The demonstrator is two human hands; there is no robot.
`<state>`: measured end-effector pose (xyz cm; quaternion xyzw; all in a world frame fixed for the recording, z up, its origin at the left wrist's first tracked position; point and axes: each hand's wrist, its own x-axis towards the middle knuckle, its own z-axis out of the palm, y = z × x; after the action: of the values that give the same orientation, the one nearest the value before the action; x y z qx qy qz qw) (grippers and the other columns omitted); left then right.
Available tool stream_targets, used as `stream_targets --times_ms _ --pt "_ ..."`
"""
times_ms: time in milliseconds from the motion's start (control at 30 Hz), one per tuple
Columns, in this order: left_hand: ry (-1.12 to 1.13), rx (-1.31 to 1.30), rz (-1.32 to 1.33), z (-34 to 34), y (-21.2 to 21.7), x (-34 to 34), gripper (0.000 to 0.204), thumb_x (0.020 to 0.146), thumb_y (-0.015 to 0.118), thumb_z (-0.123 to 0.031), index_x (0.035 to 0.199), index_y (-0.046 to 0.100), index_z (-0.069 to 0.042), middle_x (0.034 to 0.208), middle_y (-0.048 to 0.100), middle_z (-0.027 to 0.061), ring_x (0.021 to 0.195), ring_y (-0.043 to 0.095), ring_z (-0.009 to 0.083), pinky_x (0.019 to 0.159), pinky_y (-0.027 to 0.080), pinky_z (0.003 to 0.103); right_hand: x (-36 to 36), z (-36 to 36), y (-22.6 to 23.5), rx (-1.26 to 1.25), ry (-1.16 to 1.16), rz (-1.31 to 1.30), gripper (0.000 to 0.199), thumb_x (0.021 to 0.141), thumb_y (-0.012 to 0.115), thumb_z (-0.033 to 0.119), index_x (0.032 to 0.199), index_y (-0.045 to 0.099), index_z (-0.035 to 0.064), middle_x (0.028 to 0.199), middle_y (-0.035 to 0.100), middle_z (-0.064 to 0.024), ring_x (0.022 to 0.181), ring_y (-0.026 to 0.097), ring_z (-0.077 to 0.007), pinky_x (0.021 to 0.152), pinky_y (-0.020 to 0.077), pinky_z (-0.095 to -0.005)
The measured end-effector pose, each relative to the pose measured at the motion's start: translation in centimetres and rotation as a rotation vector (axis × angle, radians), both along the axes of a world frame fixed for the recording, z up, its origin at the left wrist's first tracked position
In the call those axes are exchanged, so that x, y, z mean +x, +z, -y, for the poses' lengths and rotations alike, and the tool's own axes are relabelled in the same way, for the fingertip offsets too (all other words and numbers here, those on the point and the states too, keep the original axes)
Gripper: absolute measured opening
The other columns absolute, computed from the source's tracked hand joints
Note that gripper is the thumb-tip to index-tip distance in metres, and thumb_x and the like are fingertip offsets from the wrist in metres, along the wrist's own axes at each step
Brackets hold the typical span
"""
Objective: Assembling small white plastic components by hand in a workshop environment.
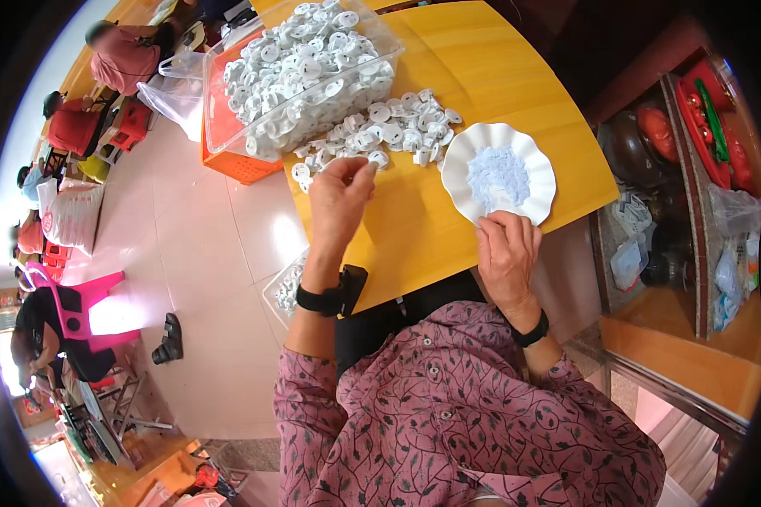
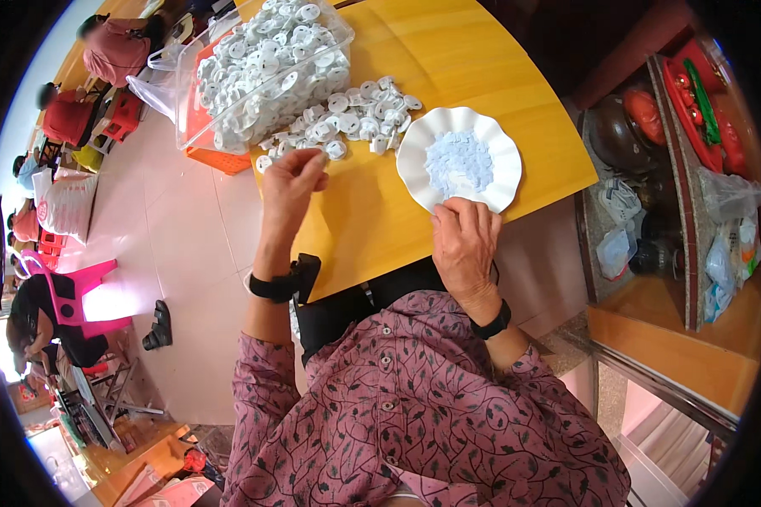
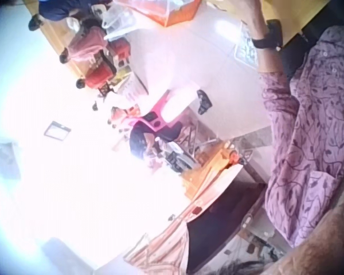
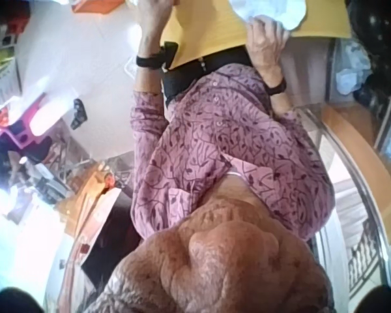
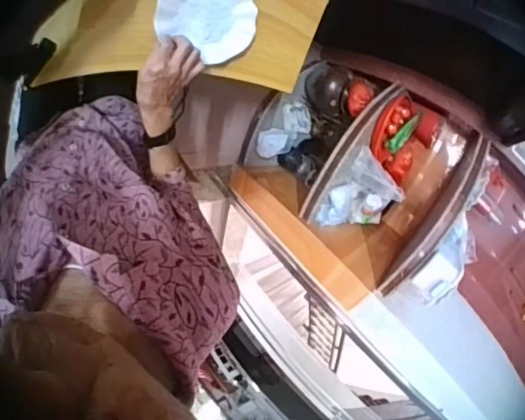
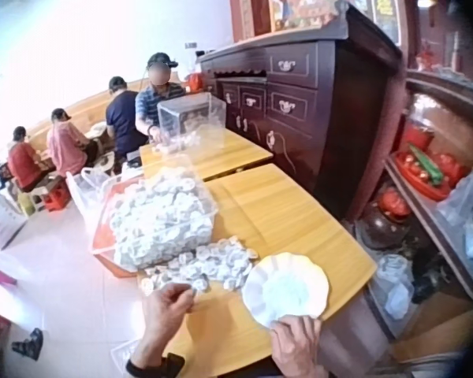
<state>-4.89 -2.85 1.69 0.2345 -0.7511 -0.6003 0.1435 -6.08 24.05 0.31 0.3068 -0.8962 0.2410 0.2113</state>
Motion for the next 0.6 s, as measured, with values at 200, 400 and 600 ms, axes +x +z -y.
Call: stream_targets --times_ms 200,400,600 --pt "0.01 -0.472 -0.08 -1.6 -0.9 -1.0 0.027 0.08 0.071 -0.007 0.107 0.072 -0.001 0.092 0.066 0.0216 0.074 0.068 0.0335 0.07 0.055 0.041 -0.1 0.1 -0.1 -0.026 0.011 0.002 0.016 0.083 0.07 0.003 0.098 0.064 0.0061 0.103 0.06 -0.0048 0.096 0.057 -0.0263 0.085 0.0401 -0.0412" --pt "-0.031 -0.728 0.036 -1.9 -2.5 -1.4 0.033 0.08 0.076 -0.014 0.111 0.071 -0.003 0.088 0.064 0.0191 0.079 0.065 0.0336 0.073 0.052 0.043 -0.2 0.1 -0.4 -0.094 -0.004 0.023 0.015 0.085 0.068 0.001 0.097 0.059 0.0055 0.104 0.06 -0.0069 0.095 0.057 -0.0279 0.085 0.041 -0.042" --pt "-0.122 -0.723 0.096 -2.8 -1.8 0.3 0.028 0.079 0.077 -0.013 0.103 0.071 -0.002 0.088 0.063 0.0182 0.076 0.065 0.0325 0.071 0.053 0.042 -0.3 -0.5 -0.6 -0.223 0.015 0.033 0.01 0.089 0.065 -0.001 0.096 0.061 0.0038 0.102 0.061 -0.0092 0.097 0.059 -0.029 0.084 0.0443 -0.0399"
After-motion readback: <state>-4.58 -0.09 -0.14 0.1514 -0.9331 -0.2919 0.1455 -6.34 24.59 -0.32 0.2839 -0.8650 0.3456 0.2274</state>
